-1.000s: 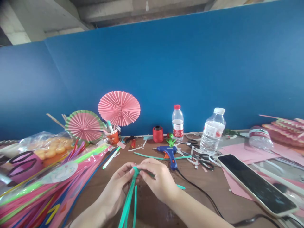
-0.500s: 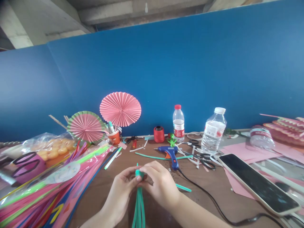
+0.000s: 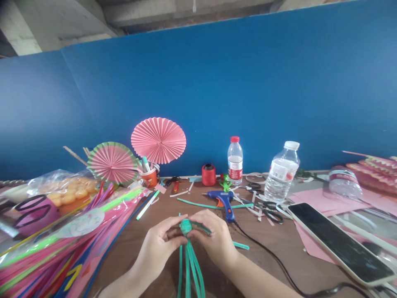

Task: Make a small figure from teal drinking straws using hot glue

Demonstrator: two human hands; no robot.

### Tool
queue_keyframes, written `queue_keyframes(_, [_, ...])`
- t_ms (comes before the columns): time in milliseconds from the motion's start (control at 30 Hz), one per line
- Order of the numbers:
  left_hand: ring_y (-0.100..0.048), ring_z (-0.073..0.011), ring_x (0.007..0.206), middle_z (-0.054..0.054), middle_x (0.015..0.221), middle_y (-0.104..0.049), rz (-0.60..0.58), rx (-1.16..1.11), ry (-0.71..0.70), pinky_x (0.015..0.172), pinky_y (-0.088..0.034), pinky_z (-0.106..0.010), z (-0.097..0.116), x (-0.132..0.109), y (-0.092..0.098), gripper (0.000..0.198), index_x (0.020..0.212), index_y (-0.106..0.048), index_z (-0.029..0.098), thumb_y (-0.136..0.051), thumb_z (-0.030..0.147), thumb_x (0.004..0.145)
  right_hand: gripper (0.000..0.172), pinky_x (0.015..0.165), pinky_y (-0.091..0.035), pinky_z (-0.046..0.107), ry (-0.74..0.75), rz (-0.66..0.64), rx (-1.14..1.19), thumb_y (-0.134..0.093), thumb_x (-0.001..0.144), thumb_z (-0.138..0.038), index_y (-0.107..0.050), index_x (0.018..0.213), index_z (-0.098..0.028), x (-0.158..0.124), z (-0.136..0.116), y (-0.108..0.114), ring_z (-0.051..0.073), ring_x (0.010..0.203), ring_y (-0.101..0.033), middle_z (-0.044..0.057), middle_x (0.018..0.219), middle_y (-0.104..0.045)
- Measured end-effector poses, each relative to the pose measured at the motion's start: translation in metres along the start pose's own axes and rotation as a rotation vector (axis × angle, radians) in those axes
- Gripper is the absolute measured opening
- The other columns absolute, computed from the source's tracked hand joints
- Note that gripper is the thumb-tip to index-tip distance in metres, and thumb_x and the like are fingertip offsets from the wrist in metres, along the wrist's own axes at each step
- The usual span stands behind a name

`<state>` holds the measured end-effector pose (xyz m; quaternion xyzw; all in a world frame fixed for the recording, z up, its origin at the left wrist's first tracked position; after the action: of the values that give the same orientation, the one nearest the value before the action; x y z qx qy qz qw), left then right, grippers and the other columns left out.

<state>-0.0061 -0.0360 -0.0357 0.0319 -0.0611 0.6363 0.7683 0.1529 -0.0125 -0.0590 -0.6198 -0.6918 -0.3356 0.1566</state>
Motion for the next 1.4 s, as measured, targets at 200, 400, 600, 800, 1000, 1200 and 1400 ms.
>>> queue_keyframes(200, [-0.063, -0.0213, 0.080, -0.004, 0.087, -0.068, 0.007, 0.126, -0.063, 0.071, -0.050, -0.029, 0.001, 0.001, 0.005, 0.029, 0.093, -0.067, 0.021, -0.066, 0.011, 0.065, 0.019, 0.073, -0.049, 0.028, -0.030, -0.042, 0.039, -0.067, 0.072, -0.019, -0.066, 0.090, -0.024, -0.003, -0.002, -0.003, 0.019, 0.080, -0.061, 0.004, 0.085, -0.066])
queue_keyframes(400, [-0.061, -0.0205, 0.086, -0.005, 0.092, -0.065, 0.009, 0.094, -0.088, 0.075, -0.049, -0.028, -0.003, 0.005, 0.007, 0.025, 0.090, -0.067, 0.020, -0.064, 0.010, 0.067, 0.014, 0.075, -0.049, 0.030, -0.287, -0.073, 0.168, -0.060, 0.077, -0.026, -0.066, 0.088, -0.021, 0.003, -0.005, -0.002, 0.019, 0.083, -0.063, 0.004, 0.088, -0.068])
queue_keyframes(600, [-0.060, -0.0215, 0.086, -0.005, 0.096, -0.061, -0.043, 0.066, -0.070, 0.073, -0.050, -0.030, -0.004, 0.007, 0.010, 0.030, 0.092, -0.068, 0.022, -0.068, 0.011, 0.064, 0.019, 0.069, -0.050, 0.029, -0.439, -0.098, 0.286, -0.069, 0.067, -0.027, -0.064, 0.082, -0.017, 0.008, 0.003, -0.001, 0.018, 0.075, -0.063, 0.003, 0.078, -0.068])
queue_keyframes(800, [-0.059, -0.0215, 0.089, -0.004, 0.099, -0.059, -0.061, 0.058, -0.030, 0.074, -0.050, -0.029, -0.005, 0.007, 0.009, 0.038, 0.096, -0.067, 0.024, -0.068, 0.007, 0.063, 0.023, 0.063, -0.048, 0.026, -0.489, -0.098, 0.343, -0.070, 0.065, -0.031, -0.062, 0.080, -0.016, 0.005, 0.006, -0.003, 0.016, 0.068, -0.060, 0.002, 0.074, -0.066])
queue_keyframes(1000, [-0.059, -0.0179, 0.081, -0.002, 0.090, -0.059, -0.037, 0.100, -0.041, 0.069, -0.050, -0.026, -0.006, 0.004, 0.007, 0.042, 0.099, -0.067, 0.026, -0.067, 0.004, 0.063, 0.022, 0.064, -0.046, 0.026, -0.485, -0.105, 0.368, -0.071, 0.065, -0.030, -0.061, 0.079, -0.016, 0.006, 0.002, -0.004, 0.016, 0.070, -0.059, 0.001, 0.075, -0.065])
queue_keyframes(1200, [-0.059, -0.0199, 0.086, -0.003, 0.093, -0.057, -0.050, 0.117, -0.055, 0.070, -0.051, -0.028, -0.004, 0.001, 0.005, 0.039, 0.100, -0.065, 0.026, -0.064, 0.006, 0.066, 0.016, 0.064, -0.045, 0.024, -0.487, -0.088, 0.331, -0.070, 0.065, -0.022, -0.061, 0.078, -0.017, 0.005, 0.001, -0.005, 0.015, 0.069, -0.058, 0.000, 0.073, -0.063])
queue_keyframes(1400, [-0.058, -0.0196, 0.084, -0.005, 0.093, -0.058, -0.054, 0.160, -0.083, 0.069, -0.050, -0.028, -0.002, 0.000, 0.006, 0.024, 0.095, -0.066, 0.021, -0.065, 0.018, 0.070, 0.015, 0.066, -0.045, 0.026, -0.454, -0.084, 0.306, -0.069, 0.066, -0.019, -0.061, 0.080, -0.017, 0.002, 0.000, -0.006, 0.016, 0.072, -0.057, 0.001, 0.076, -0.063])
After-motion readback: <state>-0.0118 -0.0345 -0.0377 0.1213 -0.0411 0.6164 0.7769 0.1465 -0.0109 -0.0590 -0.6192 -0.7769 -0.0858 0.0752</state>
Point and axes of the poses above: each hand's wrist, its own x-axis towards the middle knuckle, its own y-axis out of the back of the hand, z = x × y, the point moved 1 cm from there along x, towards the middle knuckle
